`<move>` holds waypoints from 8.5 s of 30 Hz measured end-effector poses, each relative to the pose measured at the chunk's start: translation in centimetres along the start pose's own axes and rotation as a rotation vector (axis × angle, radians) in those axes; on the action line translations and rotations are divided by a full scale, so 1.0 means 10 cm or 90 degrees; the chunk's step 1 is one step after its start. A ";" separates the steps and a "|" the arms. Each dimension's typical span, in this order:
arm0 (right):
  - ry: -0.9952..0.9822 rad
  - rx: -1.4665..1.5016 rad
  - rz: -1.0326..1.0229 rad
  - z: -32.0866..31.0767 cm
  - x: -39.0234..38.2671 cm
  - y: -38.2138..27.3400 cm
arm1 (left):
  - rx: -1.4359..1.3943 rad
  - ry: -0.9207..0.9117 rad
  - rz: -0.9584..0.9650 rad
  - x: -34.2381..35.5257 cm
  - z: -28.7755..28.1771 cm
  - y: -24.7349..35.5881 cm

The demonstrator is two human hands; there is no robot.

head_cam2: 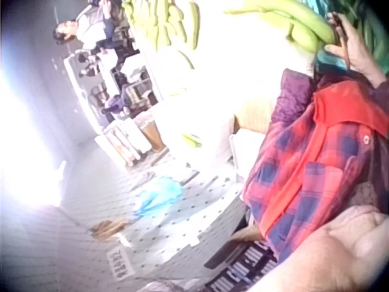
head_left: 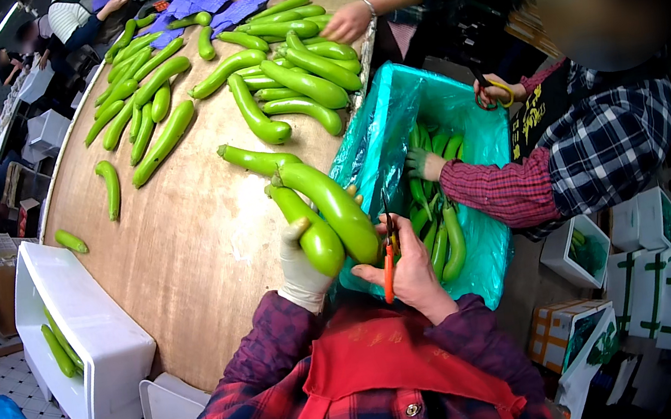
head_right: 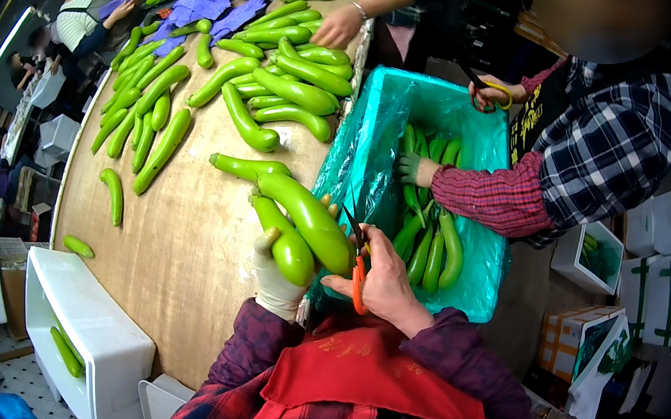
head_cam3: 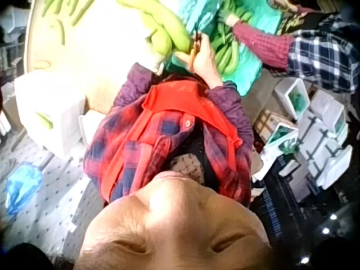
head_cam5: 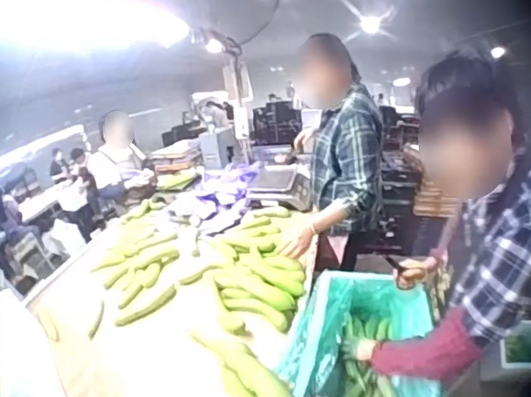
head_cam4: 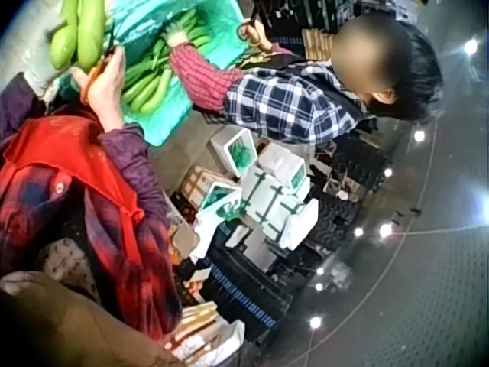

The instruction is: The person trims the stems of green vegetables using scissors and places them into a green bin. The person also moves vegetables on the table and handles a white bin during the process.

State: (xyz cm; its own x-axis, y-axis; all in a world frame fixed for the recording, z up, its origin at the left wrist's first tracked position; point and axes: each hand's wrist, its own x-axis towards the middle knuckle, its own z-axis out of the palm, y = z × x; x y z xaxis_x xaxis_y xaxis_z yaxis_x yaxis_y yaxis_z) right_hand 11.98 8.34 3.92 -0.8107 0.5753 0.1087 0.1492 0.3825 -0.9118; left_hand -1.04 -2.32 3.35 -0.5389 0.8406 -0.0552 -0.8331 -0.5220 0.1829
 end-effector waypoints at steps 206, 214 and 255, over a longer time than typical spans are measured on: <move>0.021 0.242 0.489 -1.04 -0.98 0.93 | 1.468 0.013 -0.328 1.25 -1.11 -1.03; 0.038 0.279 0.522 -1.03 -1.05 0.97 | 1.390 -0.019 -0.271 1.16 -1.09 -0.99; -0.067 0.161 0.296 -1.07 -0.41 0.44 | 0.253 -0.216 -0.368 0.53 -0.08 0.38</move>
State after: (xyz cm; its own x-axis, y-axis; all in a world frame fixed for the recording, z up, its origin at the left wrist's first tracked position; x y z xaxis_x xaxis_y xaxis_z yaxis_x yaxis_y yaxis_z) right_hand 21.98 15.42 3.65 -0.7462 0.5615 -0.3576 0.3752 -0.0891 -0.9227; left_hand -7.18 0.00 2.94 0.0881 0.9952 0.0421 -0.8279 0.0496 0.5586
